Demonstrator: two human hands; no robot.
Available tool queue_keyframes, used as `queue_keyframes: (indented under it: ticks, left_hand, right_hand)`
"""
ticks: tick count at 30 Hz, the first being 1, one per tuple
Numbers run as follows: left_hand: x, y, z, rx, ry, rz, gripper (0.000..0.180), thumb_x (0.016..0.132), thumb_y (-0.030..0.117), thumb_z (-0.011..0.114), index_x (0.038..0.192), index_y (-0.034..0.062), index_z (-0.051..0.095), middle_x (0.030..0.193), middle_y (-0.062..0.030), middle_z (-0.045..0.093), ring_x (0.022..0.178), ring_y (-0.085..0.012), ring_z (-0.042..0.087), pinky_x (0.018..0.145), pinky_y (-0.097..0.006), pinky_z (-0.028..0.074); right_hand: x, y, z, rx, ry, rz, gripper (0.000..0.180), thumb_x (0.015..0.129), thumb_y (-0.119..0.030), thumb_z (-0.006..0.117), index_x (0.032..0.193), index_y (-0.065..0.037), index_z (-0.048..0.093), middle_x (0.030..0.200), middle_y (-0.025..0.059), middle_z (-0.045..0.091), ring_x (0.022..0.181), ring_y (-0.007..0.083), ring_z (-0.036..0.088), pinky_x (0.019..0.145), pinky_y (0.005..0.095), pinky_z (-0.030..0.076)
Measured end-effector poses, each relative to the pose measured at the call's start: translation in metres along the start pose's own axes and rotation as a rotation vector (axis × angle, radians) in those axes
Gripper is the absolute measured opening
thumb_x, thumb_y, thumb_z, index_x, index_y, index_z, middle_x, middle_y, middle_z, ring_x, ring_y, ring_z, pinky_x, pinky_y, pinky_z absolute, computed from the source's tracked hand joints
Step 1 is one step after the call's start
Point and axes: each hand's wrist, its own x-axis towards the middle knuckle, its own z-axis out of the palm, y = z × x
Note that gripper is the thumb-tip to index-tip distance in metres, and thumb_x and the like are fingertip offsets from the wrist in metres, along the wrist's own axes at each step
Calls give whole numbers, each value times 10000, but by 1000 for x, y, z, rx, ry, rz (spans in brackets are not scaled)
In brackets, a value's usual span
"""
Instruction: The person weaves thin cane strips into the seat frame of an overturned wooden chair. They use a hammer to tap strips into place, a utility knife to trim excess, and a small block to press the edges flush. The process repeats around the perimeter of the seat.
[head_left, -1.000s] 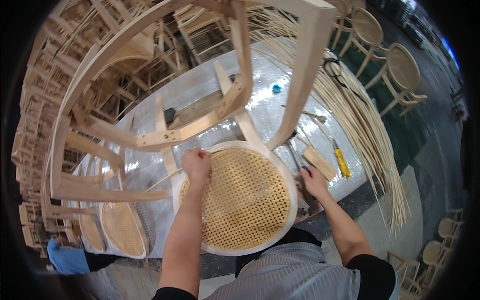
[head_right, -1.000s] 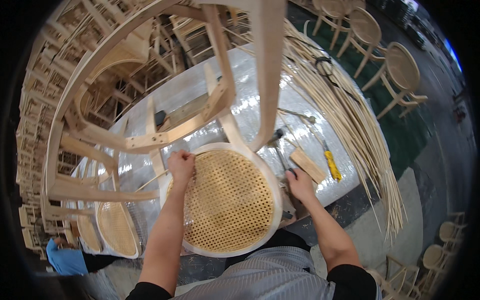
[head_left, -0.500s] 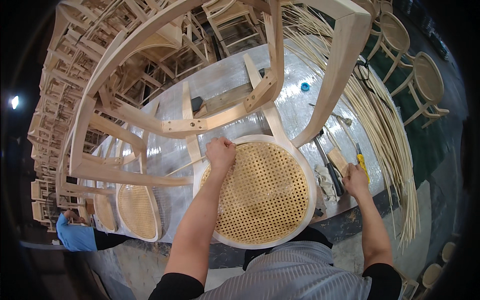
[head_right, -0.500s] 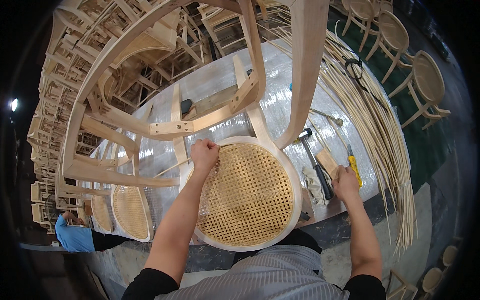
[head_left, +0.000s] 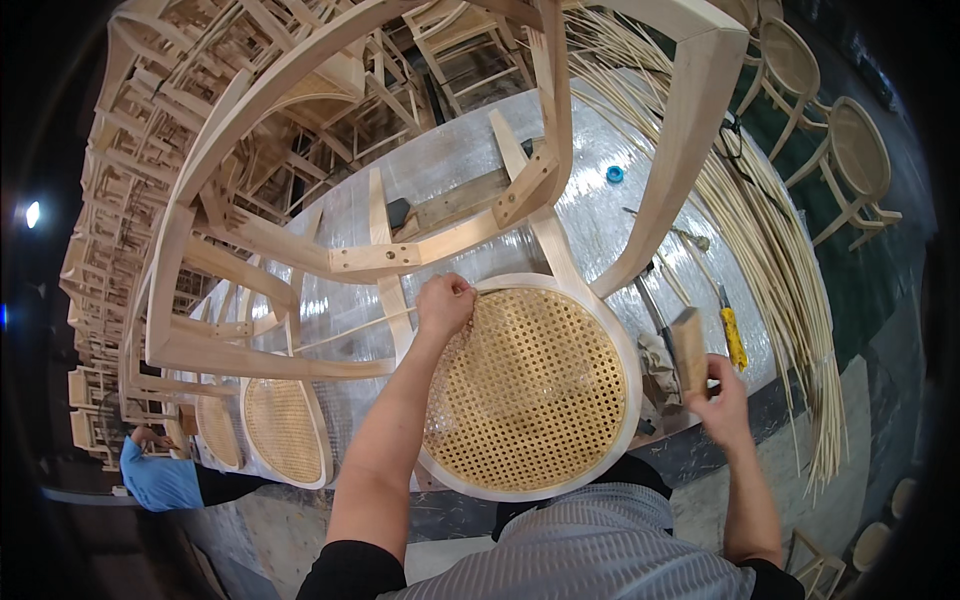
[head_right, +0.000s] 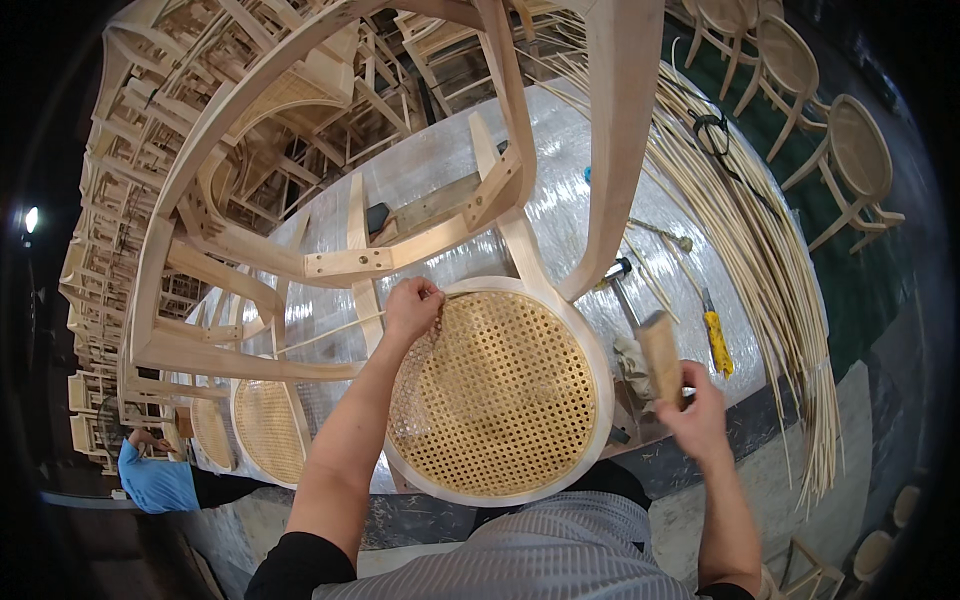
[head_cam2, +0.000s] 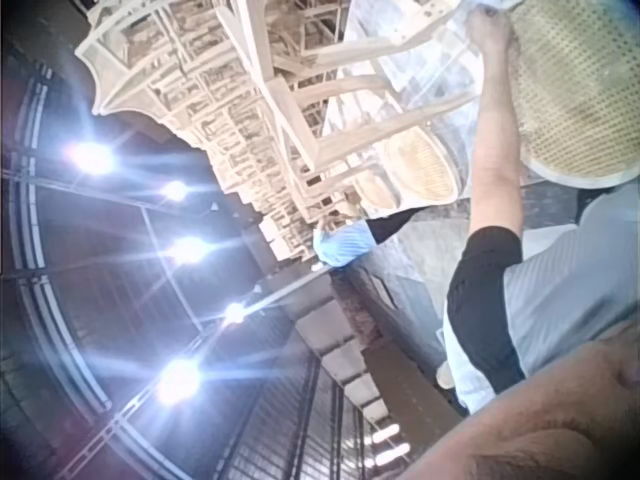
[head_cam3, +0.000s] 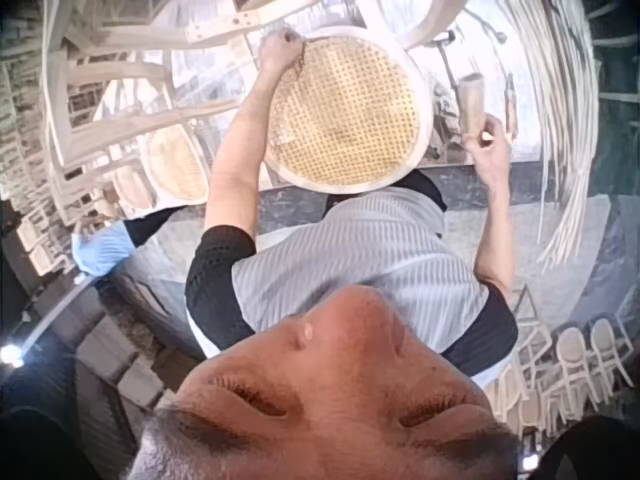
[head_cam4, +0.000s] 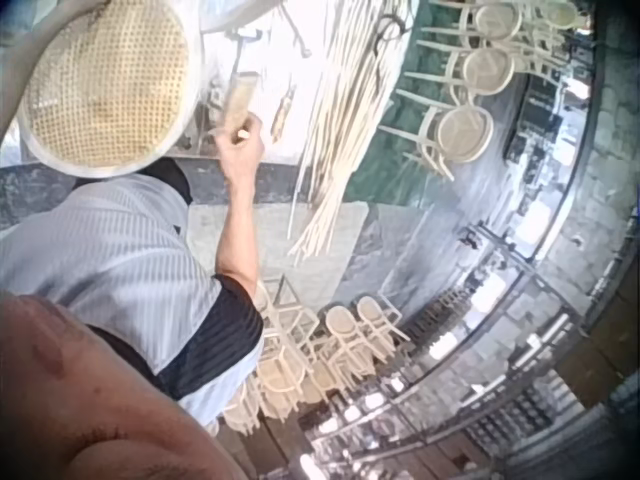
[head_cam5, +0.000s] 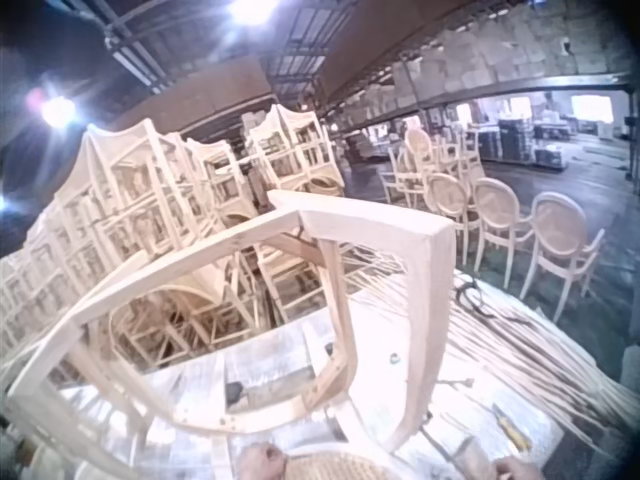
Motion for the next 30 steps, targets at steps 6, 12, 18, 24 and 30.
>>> queue_keyframes:
  ticks: [6,12,18,24,30]
  left_hand:
    - [-6,-2,3,71,160,117,210,795,289,764,818,82,736,865,-135,669,827,-305,659,758,-424,536]
    - [-21,17,-3,142,163,26,166,812,281,733,853,121,755,985,-155,675,1027,-368,614,904,-500,474]
    - [-20,42,-8,182,159,-5,130,811,224,712,863,112,754,995,-158,667,1030,-360,602,921,-487,454]
    - [-24,35,-17,189,280,115,97,789,191,752,799,95,743,887,-187,680,917,-373,654,855,-494,510]
    - [-22,24,-11,152,280,70,153,786,243,785,792,98,739,909,-162,684,920,-361,655,857,-479,515]
  right_hand:
    - [52,-117,80,130,-196,-167,912,769,-176,823,1530,-18,346,1142,208,692,1042,289,708,920,382,560]
    - [186,-175,202,-62,-254,-206,884,754,-354,818,1436,47,422,1185,299,672,1087,421,685,958,433,546]
    - [231,-194,272,-379,-284,-153,755,733,-269,804,1337,61,491,1194,288,680,1112,409,682,947,445,553]
    - [240,-186,298,-472,-384,-117,483,725,-194,756,1129,60,677,1132,278,713,1088,381,706,913,418,568]
    - [243,-175,289,-399,-438,-8,362,711,-183,739,993,42,763,1104,254,733,1055,360,722,895,397,575]
